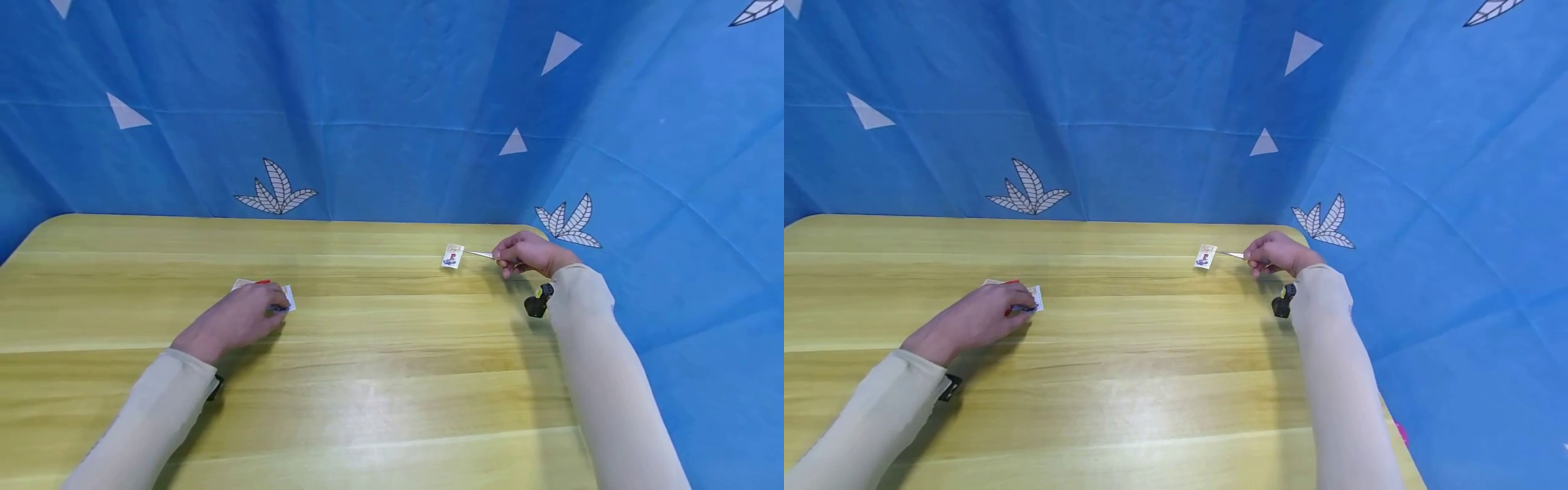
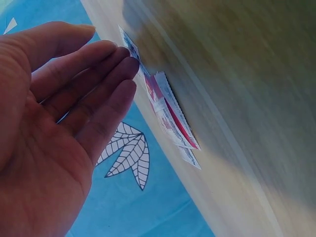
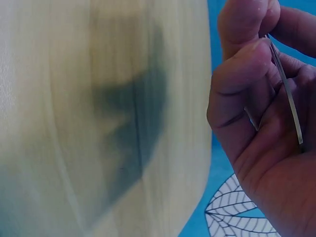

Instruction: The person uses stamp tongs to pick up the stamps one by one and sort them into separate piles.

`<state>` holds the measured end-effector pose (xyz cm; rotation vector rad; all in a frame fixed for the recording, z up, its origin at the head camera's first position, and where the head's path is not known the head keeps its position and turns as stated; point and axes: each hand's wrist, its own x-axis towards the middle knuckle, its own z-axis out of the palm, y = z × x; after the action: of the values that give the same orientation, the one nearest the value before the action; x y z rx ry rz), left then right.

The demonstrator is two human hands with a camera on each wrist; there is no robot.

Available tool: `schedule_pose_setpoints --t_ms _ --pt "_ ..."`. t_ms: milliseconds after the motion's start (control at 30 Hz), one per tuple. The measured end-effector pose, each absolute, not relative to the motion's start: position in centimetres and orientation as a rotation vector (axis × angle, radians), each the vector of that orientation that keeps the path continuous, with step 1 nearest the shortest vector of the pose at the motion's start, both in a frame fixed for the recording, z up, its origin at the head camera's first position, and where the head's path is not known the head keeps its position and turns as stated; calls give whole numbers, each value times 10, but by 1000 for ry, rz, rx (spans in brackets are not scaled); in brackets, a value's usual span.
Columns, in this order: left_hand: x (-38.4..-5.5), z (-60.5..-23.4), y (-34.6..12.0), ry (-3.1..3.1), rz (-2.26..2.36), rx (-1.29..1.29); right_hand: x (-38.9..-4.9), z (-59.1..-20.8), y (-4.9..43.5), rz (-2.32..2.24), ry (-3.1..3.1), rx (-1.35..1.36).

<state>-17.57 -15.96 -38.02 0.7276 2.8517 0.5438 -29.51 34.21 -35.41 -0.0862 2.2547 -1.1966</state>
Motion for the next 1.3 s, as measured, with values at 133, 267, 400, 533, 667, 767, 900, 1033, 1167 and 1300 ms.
schedule_pose_setpoints --t_ms 133,267,400,533,667,767,900,1033,1167,1300 --pt "-177 -381 -159 2850 542 732 -297 -358 346 -1163 2262 -66" --pt "-177 -381 -159 2846 538 730 -299 -361 348 -1115 2285 -54" --pt "-177 -381 -160 2850 547 738 -300 -361 349 -1074 2301 -34" --pt "-177 -381 -159 2850 560 753 -299 -361 353 -1062 2303 2" --pt "-177 -380 -158 2848 548 755 -295 -361 355 -1099 2301 1" --pt "-177 -379 -159 2848 544 756 -291 -360 354 -1109 2306 -23" --pt "-177 -379 -159 2857 556 754 -288 -361 353 -1110 2322 -36" --pt "-177 -381 -160 2865 570 752 -284 -362 352 -1142 2305 -51" --pt "-178 -382 -161 2868 565 757 -279 -362 347 -1163 2283 -94" --pt "-178 -383 -162 2867 561 760 -274 -360 340 -1164 2273 -112"
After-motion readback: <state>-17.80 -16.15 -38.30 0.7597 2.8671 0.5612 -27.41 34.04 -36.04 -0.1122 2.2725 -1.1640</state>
